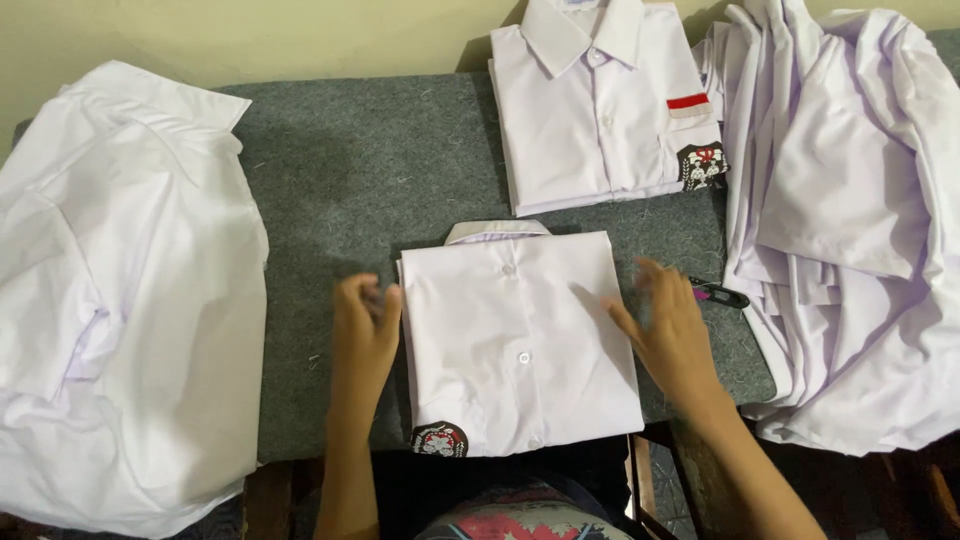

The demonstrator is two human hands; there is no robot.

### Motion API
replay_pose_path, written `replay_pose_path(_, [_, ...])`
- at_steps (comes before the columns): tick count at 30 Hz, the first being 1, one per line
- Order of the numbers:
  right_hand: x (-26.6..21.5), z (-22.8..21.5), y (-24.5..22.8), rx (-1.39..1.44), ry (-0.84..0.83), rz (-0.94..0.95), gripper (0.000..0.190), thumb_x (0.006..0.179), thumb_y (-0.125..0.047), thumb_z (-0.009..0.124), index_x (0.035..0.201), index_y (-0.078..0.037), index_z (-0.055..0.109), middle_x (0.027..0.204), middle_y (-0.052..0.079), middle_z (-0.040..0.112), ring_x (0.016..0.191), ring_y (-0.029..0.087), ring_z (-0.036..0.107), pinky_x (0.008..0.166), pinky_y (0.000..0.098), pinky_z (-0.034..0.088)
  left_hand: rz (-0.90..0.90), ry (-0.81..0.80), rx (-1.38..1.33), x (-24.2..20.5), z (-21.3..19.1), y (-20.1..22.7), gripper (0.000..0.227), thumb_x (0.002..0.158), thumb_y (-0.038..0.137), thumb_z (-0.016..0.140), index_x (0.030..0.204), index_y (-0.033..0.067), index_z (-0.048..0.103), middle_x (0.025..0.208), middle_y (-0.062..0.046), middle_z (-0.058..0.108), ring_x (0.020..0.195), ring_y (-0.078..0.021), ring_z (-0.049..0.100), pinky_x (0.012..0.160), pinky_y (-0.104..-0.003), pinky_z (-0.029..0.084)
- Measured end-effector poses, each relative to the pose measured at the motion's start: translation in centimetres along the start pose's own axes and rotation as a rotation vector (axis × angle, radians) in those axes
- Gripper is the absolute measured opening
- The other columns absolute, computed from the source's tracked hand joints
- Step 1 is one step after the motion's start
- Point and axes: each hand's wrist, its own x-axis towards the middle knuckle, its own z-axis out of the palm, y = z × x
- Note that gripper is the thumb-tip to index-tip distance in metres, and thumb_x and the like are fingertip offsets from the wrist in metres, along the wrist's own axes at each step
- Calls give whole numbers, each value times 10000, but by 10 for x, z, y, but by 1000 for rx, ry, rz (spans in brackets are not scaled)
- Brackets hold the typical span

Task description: Folding a white collared shirt on a flat work surface in a factory setting.

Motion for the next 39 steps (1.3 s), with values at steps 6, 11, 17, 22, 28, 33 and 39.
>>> replay_pose_path(6, [64, 50, -58, 415, -429, -733, 399, 1040, -88, 484, 1429, -2, 508, 1482, 206, 520, 1392, 377, 486, 1178, 490, 375, -269, -347, -7, -69, -22, -16, 655, 929, 613, 242, 1217, 192, 653, 1126, -37, 784, 1071, -231, 758, 885, -368, 535])
replay_pose_path(11, [92, 108, -98, 279, -476, -991, 477, 1105, -122, 393, 1567, -13, 337, 1648, 131, 339, 1546, 261, 295, 1260, 436, 226, -181, -317, -125, -106, -20, -20, 464, 966, 487, 438, 1129, 141, 701, 1031, -42, 775, 951, -176, 721, 852, -320, 512])
replay_pose_path(17, [95, 140, -110, 38, -420, -1077, 543, 1141, -314, 304, 1617, -56, 260, 1696, 72, 236, 1571, 167, 185, 1281, 418, 32, -48, -323, -237, -125, -6, -40, 442, 959, 459, 541, 1073, 73, 726, 1127, -30, 559, 689, -98, 559, 630, -259, 445])
replay_pose_path(22, [94, 147, -110, 42, -470, -1046, 563, 1139, -355, 255, 1626, -74, 235, 1705, 51, 204, 1576, 157, 151, 1275, 415, -15, -86, -299, -206, -137, 1, -53, 311, 937, 363, 693, 763, 125, 594, 768, 16, 555, 665, -96, 508, 609, -279, 416])
replay_pose_path(28, [97, 154, -110, 138, -736, -932, 582, 1117, -386, 206, 1627, -106, 190, 1708, 21, 137, 1572, 143, 67, 1254, 402, -39, -397, -311, -122, -144, -1, -59, 312, 834, 442, 721, 1020, 205, 798, 856, 13, 833, 790, -89, 732, 740, -258, 530])
replay_pose_path(33, [99, 155, -111, 165, -765, -910, 567, 1116, -363, 219, 1623, -109, 209, 1702, 13, 176, 1571, 154, 95, 1253, 409, -1, -486, -323, -140, -141, 1, -62, 347, 817, 450, 738, 1011, 164, 767, 916, -17, 863, 829, -91, 769, 760, -245, 530])
replay_pose_path(39, [103, 152, -110, 285, -826, -866, 562, 1116, -348, 248, 1620, -103, 205, 1702, 18, 190, 1577, 171, 105, 1256, 424, -14, -398, -388, 51, -135, -13, -47, 407, 848, 498, 666, 1192, 283, 628, 927, 58, 840, 738, -170, 708, 797, -322, 518])
